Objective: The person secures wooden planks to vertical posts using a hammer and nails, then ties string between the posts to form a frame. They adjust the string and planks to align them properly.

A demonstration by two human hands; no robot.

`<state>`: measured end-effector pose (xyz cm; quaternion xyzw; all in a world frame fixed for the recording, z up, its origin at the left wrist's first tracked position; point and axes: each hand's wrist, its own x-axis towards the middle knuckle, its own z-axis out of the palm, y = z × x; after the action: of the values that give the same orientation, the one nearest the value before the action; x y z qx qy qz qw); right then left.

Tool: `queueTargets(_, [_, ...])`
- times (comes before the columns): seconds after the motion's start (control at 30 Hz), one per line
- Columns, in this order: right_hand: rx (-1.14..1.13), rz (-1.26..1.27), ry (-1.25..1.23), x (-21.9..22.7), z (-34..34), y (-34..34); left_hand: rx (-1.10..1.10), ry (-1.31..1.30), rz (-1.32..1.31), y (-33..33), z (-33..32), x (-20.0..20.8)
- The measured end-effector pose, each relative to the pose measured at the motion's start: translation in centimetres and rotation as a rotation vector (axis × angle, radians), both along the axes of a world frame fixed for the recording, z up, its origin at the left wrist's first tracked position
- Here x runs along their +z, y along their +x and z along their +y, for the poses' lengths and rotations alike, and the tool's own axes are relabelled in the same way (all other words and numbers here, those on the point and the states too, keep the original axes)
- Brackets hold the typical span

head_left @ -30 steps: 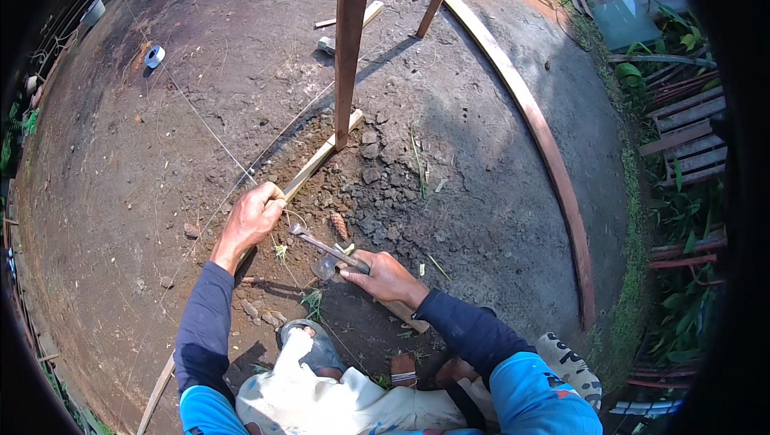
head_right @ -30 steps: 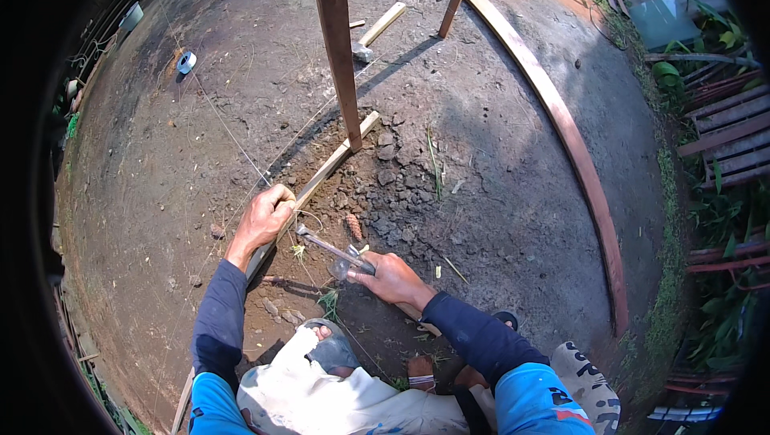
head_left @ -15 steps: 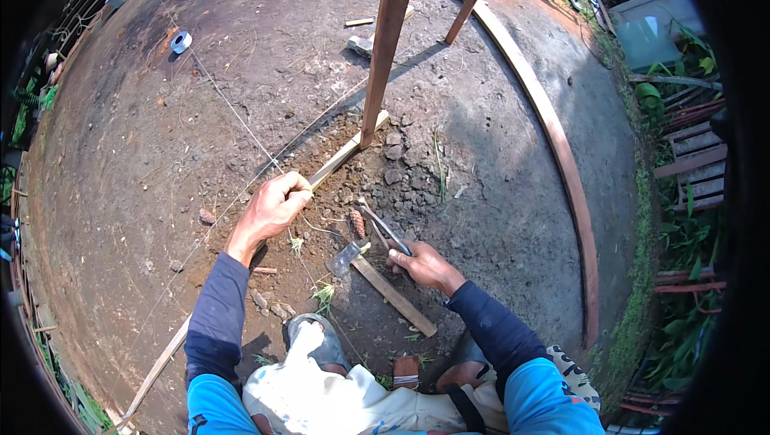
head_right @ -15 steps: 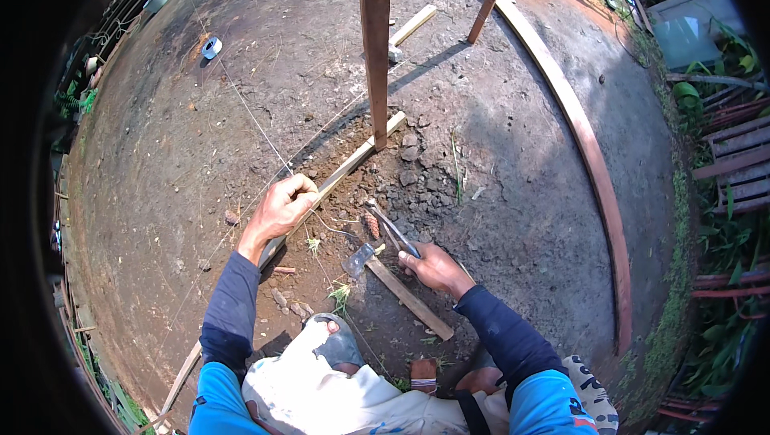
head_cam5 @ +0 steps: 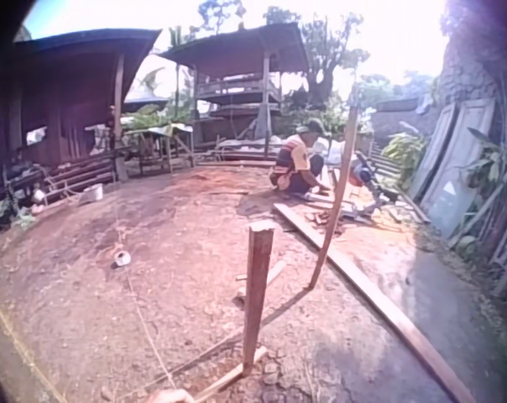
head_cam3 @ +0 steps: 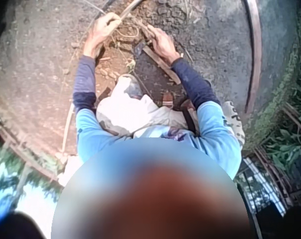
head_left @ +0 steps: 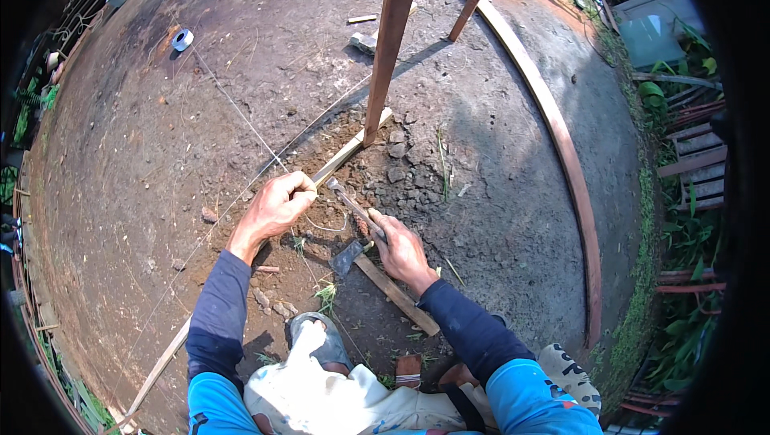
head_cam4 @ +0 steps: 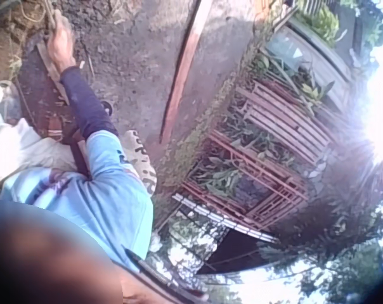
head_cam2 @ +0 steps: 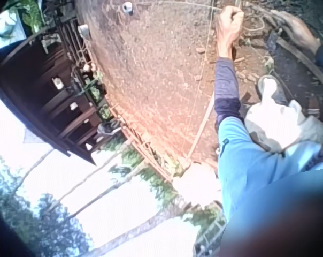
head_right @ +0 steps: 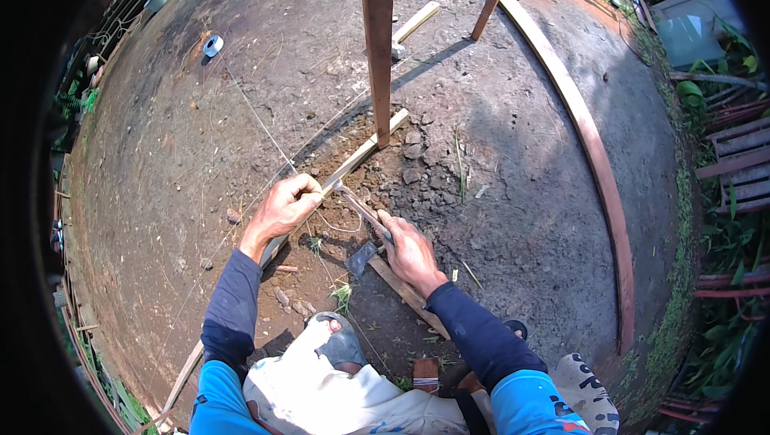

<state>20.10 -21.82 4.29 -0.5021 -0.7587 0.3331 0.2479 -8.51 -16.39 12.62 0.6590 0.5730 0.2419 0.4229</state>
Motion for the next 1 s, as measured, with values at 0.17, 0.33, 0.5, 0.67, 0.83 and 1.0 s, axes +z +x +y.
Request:
queueTargets(0.17, [0.077,-0.08,-0.078,-0.2,0.0,0.2,0.007,-0.023,-0.021,-0.1,0.1,-0.2])
queueTargets(0.33, [0.112,-0.013,-0.046,-0.7,-0.8,-0.2,0.008,-0.029,-0.011,-0.1,0.1,-0.2])
queueTargets(0.5, [0.079,-0.042,-0.16,-0.6,-0.9,-0.8,0.018,-0.05,-0.006,-0.2,0.1,-0.4])
queueTargets(0.67, [0.083,0.011,-0.222,0.1,-1.0,-0.8,0.026,-0.043,-0.003,-0.2,0.0,-0.6])
queueTargets(0.83, [0.041,-0.003,-0.359,0.3,-1.3,-1.0,-0.009,-0.018,0.011,0.0,0.0,-0.5])
queueTargets(1.0, [0.038,0.067,-0.43,0.5,-1.5,-0.8,-0.04,-0.007,0.02,0.2,0.0,-0.8])
